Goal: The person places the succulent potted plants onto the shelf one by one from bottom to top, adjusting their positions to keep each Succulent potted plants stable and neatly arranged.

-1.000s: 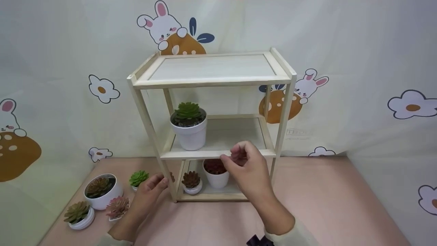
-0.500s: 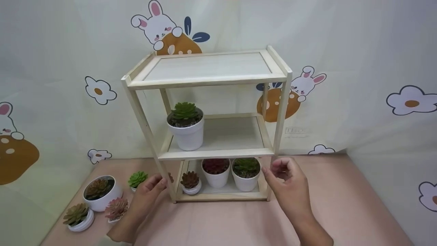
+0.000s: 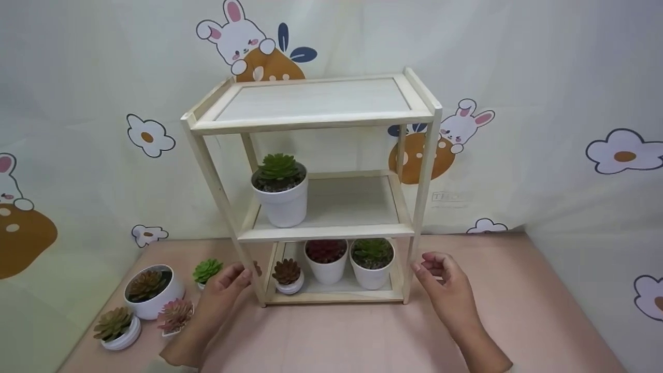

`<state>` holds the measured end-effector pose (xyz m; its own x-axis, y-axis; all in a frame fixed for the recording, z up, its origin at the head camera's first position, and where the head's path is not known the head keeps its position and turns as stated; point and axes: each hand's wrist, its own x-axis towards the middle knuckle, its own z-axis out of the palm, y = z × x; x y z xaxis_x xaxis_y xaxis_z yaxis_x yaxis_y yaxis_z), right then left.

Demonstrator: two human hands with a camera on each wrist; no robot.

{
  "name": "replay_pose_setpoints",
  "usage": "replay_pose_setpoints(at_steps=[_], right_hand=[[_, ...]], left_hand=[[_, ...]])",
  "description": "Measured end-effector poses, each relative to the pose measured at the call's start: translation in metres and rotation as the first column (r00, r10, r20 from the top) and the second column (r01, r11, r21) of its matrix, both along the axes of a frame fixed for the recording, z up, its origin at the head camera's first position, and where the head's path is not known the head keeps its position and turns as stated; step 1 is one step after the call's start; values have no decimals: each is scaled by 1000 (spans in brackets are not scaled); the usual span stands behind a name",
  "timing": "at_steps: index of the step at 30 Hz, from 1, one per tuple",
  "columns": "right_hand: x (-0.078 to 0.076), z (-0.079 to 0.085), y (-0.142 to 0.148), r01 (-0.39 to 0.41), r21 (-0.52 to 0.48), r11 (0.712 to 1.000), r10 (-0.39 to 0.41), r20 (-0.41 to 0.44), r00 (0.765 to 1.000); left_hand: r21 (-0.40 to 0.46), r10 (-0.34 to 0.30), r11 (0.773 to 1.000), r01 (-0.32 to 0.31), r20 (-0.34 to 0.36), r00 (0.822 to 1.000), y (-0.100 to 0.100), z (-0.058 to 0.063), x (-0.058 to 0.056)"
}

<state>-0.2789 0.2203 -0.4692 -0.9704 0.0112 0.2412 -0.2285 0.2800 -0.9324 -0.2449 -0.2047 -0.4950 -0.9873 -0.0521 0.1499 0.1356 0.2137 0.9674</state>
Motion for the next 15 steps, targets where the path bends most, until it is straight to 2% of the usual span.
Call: replay_pose_setpoints(at_steps=[4,7,15], right_hand=[[-8,-14,8,-95,-134,986,100,33,994],[-11,-22,12,-134,-184,974,149,70,986],[-16,-32,16,-167,-287,943,230,201,952]], left_hand=[[-13,-7,1000,7,-5,1000,0,0,-1],[-23,-5,1000,4,-8,1000,0,0,-1],[-15,-10,1000,9,-18,1000,0,-1,-2]])
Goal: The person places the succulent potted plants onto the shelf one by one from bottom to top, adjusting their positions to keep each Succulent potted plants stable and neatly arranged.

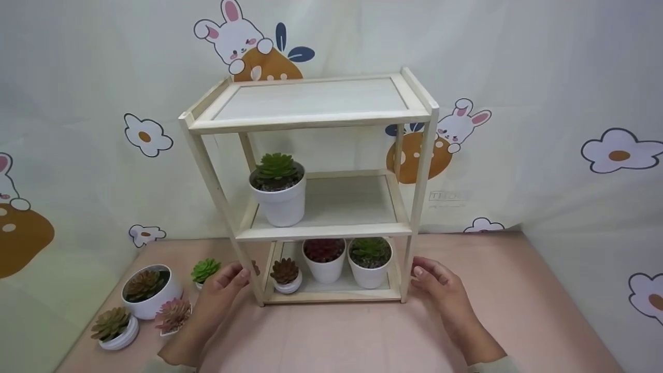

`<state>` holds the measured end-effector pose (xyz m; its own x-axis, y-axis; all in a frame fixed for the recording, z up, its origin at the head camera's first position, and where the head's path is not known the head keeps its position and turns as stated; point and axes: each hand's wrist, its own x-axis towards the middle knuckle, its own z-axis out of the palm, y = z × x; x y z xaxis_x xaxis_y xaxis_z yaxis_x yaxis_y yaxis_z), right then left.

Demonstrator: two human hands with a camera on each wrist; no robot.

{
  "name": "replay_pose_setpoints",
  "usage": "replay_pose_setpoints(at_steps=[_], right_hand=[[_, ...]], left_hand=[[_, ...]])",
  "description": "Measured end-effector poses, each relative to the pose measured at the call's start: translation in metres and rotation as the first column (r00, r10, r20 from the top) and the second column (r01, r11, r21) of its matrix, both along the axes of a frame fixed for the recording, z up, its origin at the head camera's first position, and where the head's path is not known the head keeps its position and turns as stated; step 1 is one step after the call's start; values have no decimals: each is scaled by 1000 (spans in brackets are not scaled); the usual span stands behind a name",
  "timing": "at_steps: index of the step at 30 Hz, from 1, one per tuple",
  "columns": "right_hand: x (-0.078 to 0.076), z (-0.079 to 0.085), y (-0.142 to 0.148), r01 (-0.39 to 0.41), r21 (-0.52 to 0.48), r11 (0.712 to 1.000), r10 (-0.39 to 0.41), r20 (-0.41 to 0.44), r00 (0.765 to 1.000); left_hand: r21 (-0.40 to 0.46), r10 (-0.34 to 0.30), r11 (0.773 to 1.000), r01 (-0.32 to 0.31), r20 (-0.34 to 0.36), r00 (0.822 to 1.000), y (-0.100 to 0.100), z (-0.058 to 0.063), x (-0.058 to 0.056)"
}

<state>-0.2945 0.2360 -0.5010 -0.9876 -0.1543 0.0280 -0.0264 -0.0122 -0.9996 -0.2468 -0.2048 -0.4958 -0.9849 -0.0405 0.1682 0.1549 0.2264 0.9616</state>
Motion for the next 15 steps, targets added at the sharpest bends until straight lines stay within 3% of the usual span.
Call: replay_pose_setpoints(at_steps=[9,15], right_hand=[[-3,-7,-4,-84,-36,996,88,100,991],[-4,-8,-4,-81,-103,991,95,137,986]], left_hand=[[41,-17,999,17,-3,1000,-1,0,3],[36,-11,999,11,-12,1000,1,1,2]])
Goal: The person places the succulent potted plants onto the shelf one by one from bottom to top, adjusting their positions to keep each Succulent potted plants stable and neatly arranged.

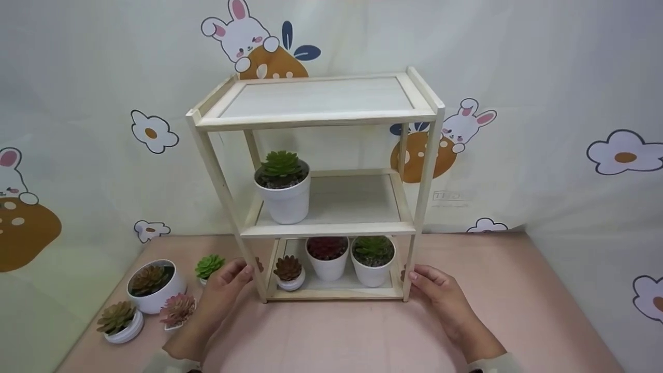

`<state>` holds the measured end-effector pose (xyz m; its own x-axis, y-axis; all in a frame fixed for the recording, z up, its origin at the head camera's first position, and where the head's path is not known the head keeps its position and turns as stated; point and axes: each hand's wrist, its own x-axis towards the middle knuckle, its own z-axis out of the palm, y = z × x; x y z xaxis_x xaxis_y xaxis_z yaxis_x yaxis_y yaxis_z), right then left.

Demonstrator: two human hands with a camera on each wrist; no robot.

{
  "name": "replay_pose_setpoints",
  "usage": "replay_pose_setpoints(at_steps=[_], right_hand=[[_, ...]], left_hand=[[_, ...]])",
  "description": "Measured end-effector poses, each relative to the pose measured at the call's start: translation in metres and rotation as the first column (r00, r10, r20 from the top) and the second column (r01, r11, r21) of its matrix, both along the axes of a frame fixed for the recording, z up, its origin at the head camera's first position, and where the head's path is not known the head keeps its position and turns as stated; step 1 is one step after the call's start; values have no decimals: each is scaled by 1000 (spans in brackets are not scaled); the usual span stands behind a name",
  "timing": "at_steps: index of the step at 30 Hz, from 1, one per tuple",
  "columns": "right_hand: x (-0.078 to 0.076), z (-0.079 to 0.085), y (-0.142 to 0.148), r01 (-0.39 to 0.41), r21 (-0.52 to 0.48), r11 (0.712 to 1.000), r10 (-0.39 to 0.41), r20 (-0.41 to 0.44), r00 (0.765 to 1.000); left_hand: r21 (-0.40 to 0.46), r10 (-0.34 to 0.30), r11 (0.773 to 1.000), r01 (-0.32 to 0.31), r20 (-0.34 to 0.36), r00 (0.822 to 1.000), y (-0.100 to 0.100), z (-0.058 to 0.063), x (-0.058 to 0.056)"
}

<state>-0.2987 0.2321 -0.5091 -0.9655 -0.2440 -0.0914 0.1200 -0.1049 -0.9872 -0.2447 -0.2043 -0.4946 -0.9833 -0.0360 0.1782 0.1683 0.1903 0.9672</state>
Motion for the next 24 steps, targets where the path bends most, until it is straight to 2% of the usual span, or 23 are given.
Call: replay_pose_setpoints(at_steps=[4,8,12,15,17,19,22,23,24], right_hand=[[-1,-2,-1,7,-13,1000,-7,15,1000],[-2,-3,-4,11,-9,1000,-11,38,999],[-3,-3,-5,18,6,1000,-18,51,999],[-3,-2,-4,20,2,1000,-20,48,999],[-3,-1,-3,13,-7,1000,-13,37,999],[-2,0,-2,17,-13,1000,-16,33,999],[-1,0,-2,13,-11,1000,-12,29,1000],[-1,0,-1,7,-8,1000,-7,27,1000],[0,0,-1,11,-5,1000,-11,32,999]], left_hand=[[-22,23,999,-23,-9,1000,1,1,-1],[-46,80,996,-82,-44,996,2,6,4],[-38,154,987,-158,-89,984,6,19,14],[-33,215,975,-222,-133,967,6,33,24],[-35,257,963,-269,-200,946,3,41,31],[-42,293,947,-319,-296,909,-2,46,39],[-73,332,914,-399,-430,840,-14,49,52],[-82,343,903,-422,-454,822,-18,49,57],[-95,354,892,-442,-462,813,-22,49,62]])
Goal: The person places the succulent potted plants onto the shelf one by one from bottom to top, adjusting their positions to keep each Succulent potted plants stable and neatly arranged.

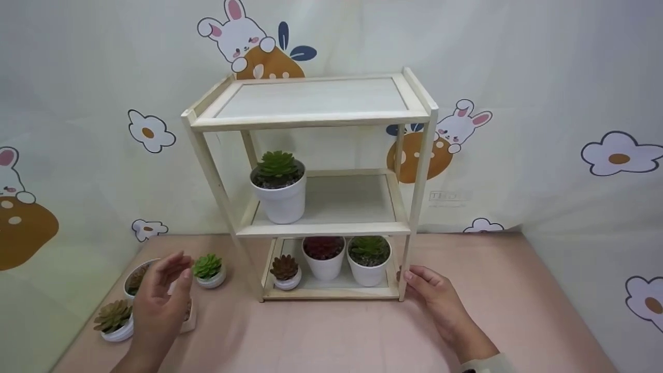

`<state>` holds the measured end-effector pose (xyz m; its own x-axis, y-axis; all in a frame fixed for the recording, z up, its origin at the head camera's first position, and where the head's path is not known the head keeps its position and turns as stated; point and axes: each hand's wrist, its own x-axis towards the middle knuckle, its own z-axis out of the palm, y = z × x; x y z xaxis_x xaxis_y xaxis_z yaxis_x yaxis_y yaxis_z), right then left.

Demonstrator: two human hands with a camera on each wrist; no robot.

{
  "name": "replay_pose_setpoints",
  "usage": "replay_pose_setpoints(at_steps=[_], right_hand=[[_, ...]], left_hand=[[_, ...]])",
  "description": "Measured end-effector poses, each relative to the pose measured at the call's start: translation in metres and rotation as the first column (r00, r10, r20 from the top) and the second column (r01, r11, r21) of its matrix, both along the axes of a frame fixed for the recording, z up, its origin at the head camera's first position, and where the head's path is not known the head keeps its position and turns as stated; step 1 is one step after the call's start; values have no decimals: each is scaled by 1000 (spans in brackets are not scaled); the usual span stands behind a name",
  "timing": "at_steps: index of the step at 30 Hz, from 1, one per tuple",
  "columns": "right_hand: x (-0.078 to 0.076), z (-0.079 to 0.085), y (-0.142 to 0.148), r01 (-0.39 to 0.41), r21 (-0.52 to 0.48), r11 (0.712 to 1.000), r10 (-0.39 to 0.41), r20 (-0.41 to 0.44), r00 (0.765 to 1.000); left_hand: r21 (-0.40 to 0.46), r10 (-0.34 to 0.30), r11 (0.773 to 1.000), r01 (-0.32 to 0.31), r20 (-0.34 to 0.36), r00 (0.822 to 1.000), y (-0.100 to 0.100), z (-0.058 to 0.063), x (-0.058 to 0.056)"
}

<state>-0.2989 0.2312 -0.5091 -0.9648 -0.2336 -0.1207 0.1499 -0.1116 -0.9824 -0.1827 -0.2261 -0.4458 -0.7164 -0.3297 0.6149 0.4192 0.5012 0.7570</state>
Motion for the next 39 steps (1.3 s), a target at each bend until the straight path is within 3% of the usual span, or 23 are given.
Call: replay_pose_setpoints(at_steps=[3,5,8,12,16,19,24,27,29,34,39], right_hand=[[1,1,2,-2,10,1000,1,12,1000],[1,1,2,14,11,1000,-14,17,1000],[1,1,3,28,13,1000,-28,21,999],[2,-1,3,34,16,999,-34,17,999],[1,-2,1,18,31,999,-19,15,1000],[0,-1,0,4,46,999,-4,14,1000],[0,-1,1,6,53,999,-7,12,1000],[0,0,0,13,37,999,-14,17,1000],[0,0,0,19,28,999,-19,20,1000],[-1,0,0,21,30,999,-22,21,1000],[-1,-1,0,28,39,999,-29,30,999]], left_hand=[[0,79,997,-79,92,993,-12,-2,14],[32,110,992,-118,191,975,-19,-4,20],[82,129,983,-166,339,932,-29,-9,24],[166,92,968,-189,465,881,-41,-17,25],[185,86,955,-233,577,812,-48,-25,27],[196,84,946,-257,618,782,-49,-30,27],[169,96,950,-264,644,759,-51,-36,25],[130,98,959,-252,682,725,-54,-39,24],[139,69,962,-233,707,704,-58,-41,24],[200,-42,963,-182,774,632,-68,-45,20],[206,-92,969,-133,808,582,-75,-52,17]])
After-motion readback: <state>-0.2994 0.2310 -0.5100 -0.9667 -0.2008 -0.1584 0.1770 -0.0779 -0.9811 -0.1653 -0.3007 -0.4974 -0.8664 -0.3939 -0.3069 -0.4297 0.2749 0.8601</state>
